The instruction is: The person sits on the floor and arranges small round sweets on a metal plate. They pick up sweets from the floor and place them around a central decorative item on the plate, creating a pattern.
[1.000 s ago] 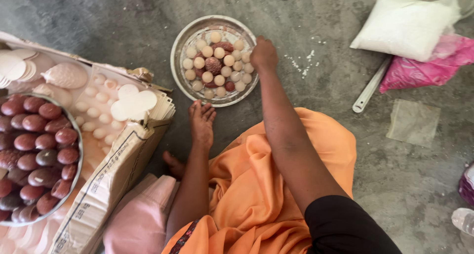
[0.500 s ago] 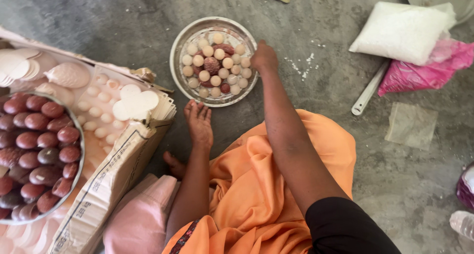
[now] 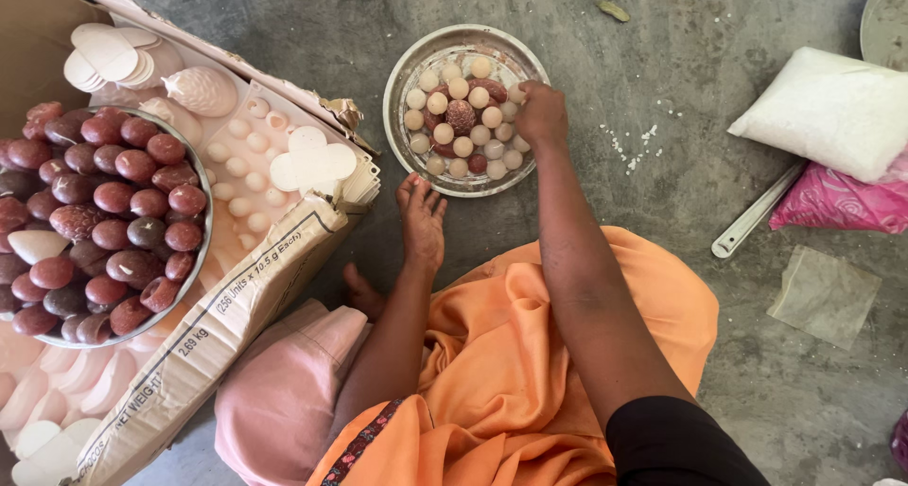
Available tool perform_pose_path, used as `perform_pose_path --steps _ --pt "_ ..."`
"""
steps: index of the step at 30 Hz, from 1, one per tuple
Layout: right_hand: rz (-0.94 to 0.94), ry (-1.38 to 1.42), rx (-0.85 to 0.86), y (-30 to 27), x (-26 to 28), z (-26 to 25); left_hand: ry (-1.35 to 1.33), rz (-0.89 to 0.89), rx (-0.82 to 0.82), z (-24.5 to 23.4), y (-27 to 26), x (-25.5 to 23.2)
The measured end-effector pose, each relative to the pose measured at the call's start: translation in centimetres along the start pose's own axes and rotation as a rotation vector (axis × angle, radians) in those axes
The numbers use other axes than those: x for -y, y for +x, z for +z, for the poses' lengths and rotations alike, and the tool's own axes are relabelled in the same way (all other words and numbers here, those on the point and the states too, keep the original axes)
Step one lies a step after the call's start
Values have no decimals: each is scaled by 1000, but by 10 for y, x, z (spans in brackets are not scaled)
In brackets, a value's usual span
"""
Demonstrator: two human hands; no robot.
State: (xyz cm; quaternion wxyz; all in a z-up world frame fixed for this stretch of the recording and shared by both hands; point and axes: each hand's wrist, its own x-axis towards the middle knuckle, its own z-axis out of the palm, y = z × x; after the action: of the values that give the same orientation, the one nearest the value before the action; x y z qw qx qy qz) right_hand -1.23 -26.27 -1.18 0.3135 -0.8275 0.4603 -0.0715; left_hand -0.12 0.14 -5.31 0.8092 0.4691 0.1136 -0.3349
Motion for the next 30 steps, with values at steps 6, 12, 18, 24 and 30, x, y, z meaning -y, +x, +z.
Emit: perform_pose_path --steps 6,12,18,24,30 --pt "-174 -11 -67 8 -16 14 26 -6 0 3 -3 -3" --pt "-165 -42 7 12 -19 17 28 -1 -3 1 0 -1" --pt "-105 -63 91 19 -27 23 31 -12 -10 0 1 0" --pt "-405 79 -29 38 -52 30 56 -15 -4 3 0 -3" --pt "243 -88 262 29 -24 -25 85 -14 -1 4 -2 -5"
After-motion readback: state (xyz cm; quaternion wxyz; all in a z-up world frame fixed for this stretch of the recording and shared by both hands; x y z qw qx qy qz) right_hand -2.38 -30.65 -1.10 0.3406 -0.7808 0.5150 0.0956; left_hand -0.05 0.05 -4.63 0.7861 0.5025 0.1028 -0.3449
